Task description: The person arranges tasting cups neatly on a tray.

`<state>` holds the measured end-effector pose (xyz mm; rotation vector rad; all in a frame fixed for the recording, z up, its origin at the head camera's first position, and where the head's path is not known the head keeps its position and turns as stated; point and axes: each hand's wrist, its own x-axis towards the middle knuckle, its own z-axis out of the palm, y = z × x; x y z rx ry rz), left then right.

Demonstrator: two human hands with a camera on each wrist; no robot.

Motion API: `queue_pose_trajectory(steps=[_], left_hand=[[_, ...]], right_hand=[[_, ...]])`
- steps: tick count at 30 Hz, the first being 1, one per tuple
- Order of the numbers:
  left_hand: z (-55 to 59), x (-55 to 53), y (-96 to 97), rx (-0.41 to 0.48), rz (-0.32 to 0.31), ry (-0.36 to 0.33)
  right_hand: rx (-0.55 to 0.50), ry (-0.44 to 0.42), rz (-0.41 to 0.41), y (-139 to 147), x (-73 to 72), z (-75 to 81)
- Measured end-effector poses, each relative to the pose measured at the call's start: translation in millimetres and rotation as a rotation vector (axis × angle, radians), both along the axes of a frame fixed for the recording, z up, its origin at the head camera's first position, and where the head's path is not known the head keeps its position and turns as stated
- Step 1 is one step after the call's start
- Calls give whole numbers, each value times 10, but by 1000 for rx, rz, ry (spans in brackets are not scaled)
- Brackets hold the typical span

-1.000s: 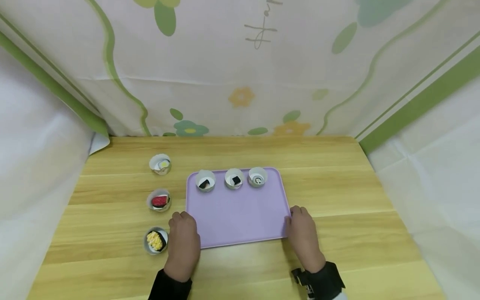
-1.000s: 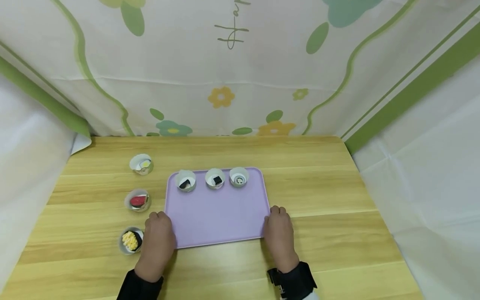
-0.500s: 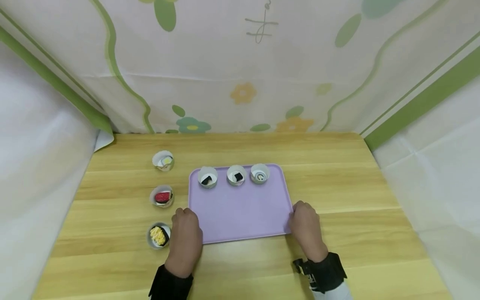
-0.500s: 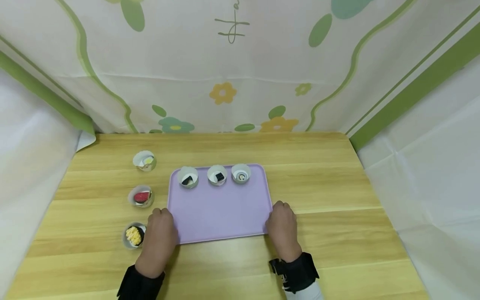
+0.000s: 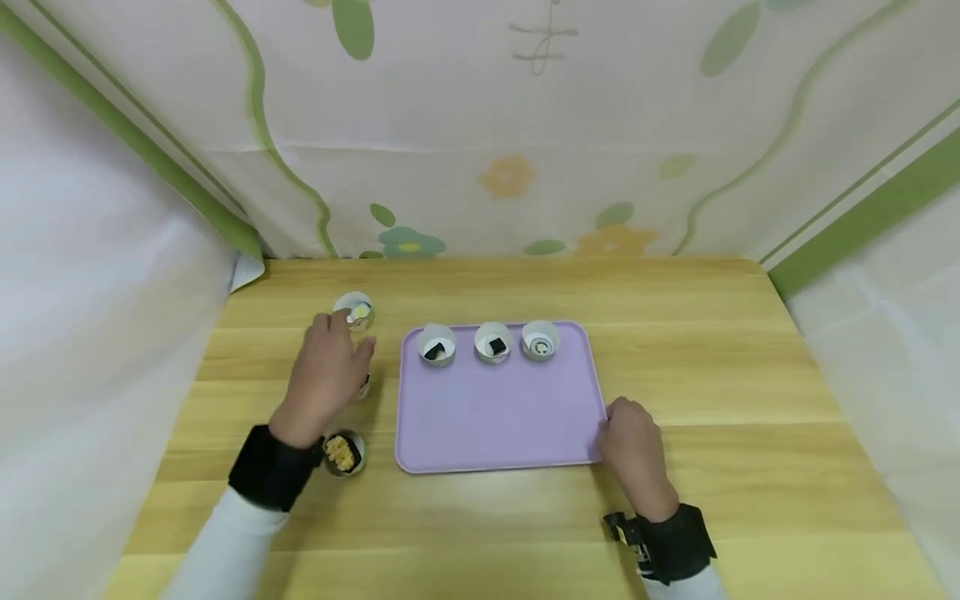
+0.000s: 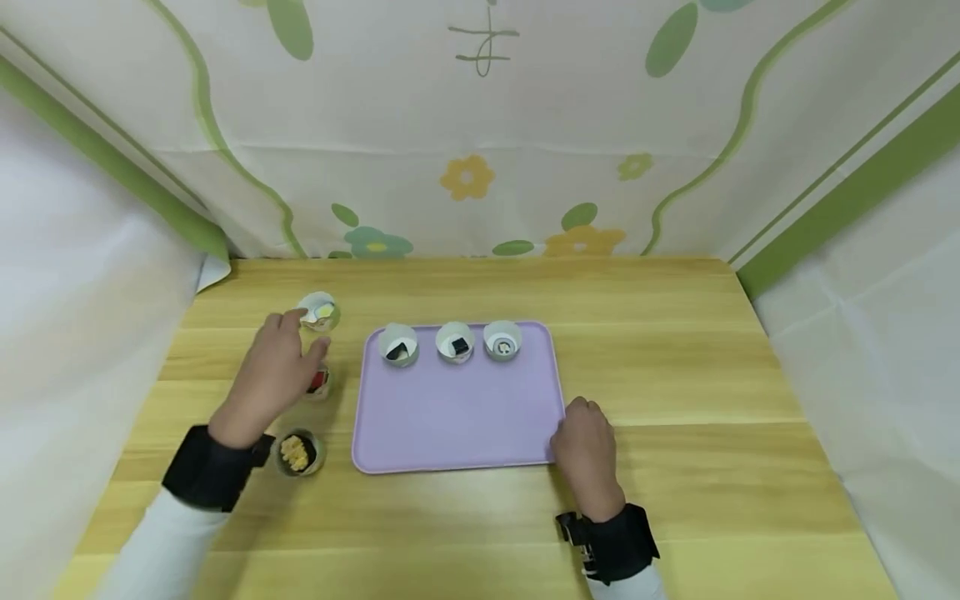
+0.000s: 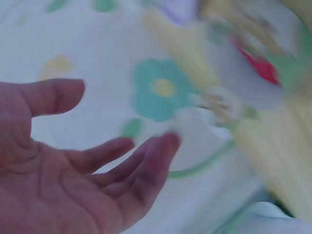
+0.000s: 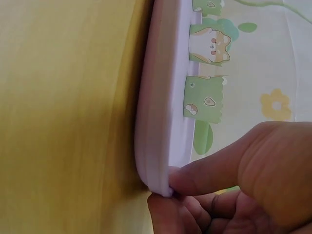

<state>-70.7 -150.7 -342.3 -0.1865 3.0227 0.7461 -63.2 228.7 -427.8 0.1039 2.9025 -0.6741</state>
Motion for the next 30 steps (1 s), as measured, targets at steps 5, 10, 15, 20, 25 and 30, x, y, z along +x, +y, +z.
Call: queue_pose_trajectory(steps=[5,10,15,20,25,30], left_hand=[[-131,-241,-341,-25,-26,-53],[-253,-419,-538,-57,-68,-101],[-337,-517,-656,-85,-125,-145],[-403,-592,-676,-64,-176,-184],[-453,-654,-645,-65,-195,-162],[-465,-698,-623,-65,-201,-114]], right_hand=[[-19,-13,0,-32,58,-35],[-6,25,-8,-62,98,-86],[-21,26,-15,-93,137,-129],[-14,53,-13,-108,169,-161],[2,84,4,-114,181,-171],[8,82,2,-120,181,-160]])
